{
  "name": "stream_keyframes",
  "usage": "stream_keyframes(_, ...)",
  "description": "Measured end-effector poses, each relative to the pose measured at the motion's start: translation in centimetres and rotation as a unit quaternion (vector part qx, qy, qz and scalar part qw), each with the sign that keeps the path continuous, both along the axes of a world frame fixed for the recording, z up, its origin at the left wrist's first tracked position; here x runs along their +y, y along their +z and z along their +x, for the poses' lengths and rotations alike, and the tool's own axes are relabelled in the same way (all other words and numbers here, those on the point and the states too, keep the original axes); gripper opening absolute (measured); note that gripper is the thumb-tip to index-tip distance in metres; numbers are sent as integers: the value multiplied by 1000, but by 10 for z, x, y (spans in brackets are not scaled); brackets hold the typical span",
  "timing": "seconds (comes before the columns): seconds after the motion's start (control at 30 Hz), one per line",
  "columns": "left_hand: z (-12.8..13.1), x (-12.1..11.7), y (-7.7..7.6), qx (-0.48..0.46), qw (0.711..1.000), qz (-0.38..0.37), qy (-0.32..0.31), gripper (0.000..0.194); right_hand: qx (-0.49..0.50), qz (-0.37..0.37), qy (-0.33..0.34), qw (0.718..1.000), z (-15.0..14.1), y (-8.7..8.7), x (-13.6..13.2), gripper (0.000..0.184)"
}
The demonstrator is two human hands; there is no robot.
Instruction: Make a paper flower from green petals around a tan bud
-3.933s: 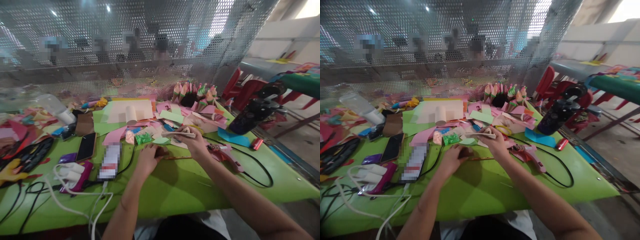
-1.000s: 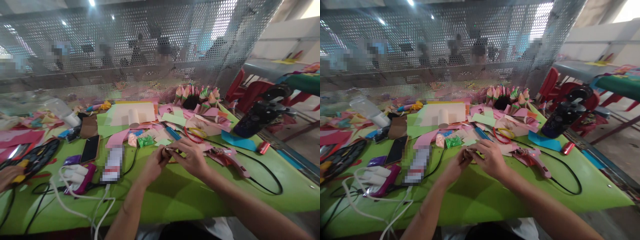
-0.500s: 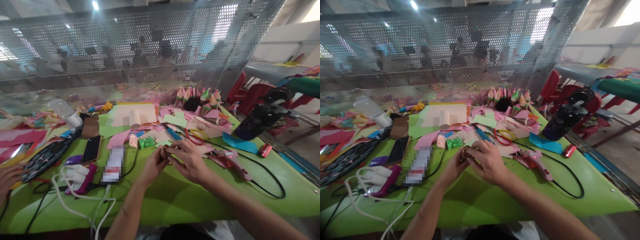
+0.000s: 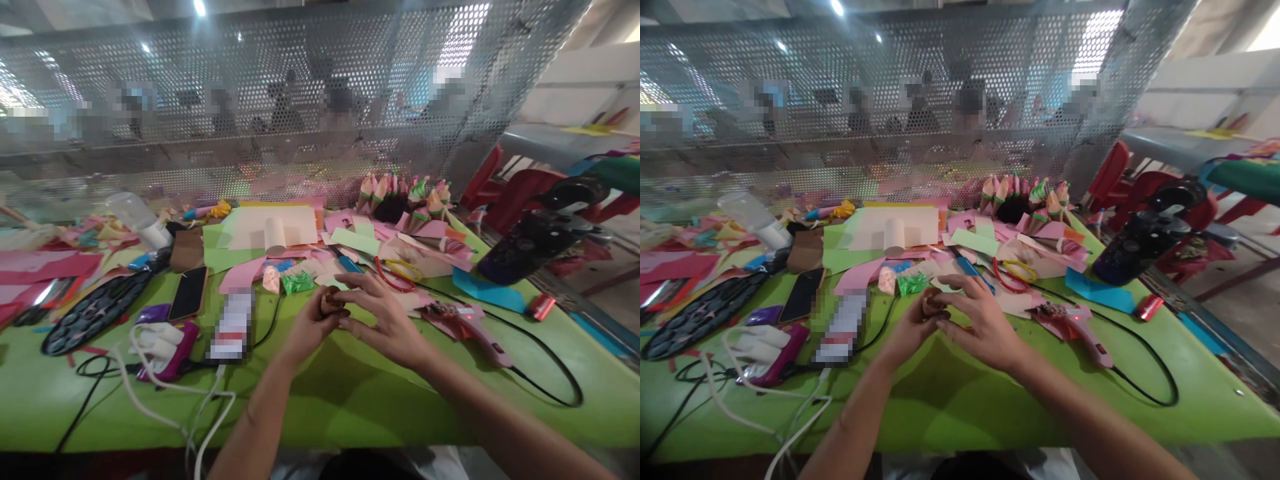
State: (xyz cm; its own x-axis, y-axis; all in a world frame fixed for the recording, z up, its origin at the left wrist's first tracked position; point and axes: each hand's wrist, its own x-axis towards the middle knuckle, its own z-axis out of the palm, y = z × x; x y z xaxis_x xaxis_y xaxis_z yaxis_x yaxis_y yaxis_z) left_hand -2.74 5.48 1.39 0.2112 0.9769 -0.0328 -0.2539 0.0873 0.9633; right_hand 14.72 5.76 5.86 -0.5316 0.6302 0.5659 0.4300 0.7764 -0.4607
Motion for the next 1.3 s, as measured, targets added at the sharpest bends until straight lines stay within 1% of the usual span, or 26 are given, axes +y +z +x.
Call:
stream_keyframes(0.07, 0, -1, 8, 4, 1000, 0, 2, 40, 5, 6, -1, 1000, 3, 2, 1, 24)
stream_keyframes(0.13, 0, -1, 9, 7, 1000, 5, -3, 38, -5, 25, -5, 1000, 4, 3, 1, 20)
stream_keyframes(0.23, 0, 0, 4, -4, 1000, 13, -16, 37, -30, 44, -8, 999, 3, 4, 0, 16)
stream_keyframes(0.37, 0, 0, -3, -34, 998, 25, -38, 37, -61, 50, -18, 997, -1, 4, -3, 14)
stream_keyframes(0.53, -2, 4, -3, -19, 999, 34, -37, 45, -78, 55, -24, 995, -6, -3, -5, 17)
stream_keyframes(0.63, -3, 4, 1, 3, 999, 24, -42, 45, -73, 35, -13, 997, -4, -1, -4, 20)
stream_keyframes(0.73, -4, 3, 6, 28, 999, 15, -37, 48, -30, -1, 15, 999, 2, 3, -1, 22)
stream_keyframes(0.8, -5, 3, 8, 31, 999, 15, -35, 52, -1, -20, 26, 999, 6, 6, 1, 21)
stream_keyframes(0.87, -5, 2, 7, 35, 999, 18, -37, 53, 7, -23, 25, 999, 8, 8, 2, 19)
stream_keyframes(1.03, -6, 4, -2, 40, 999, 16, -27, 56, -43, 6, 0, 999, 4, 7, -1, 12)
stream_keyframes(1.13, -6, 3, -6, 27, 999, 12, -39, 55, -76, 24, -14, 997, 1, 5, -3, 12)
stream_keyframes(1.2, -6, 3, -7, 17, 998, 14, -51, 52, -86, 37, -20, 995, 0, 4, -3, 11)
stream_keyframes(1.3, -6, 3, -4, 5, 999, 16, -49, 52, -86, 53, -20, 995, -2, 0, -3, 12)
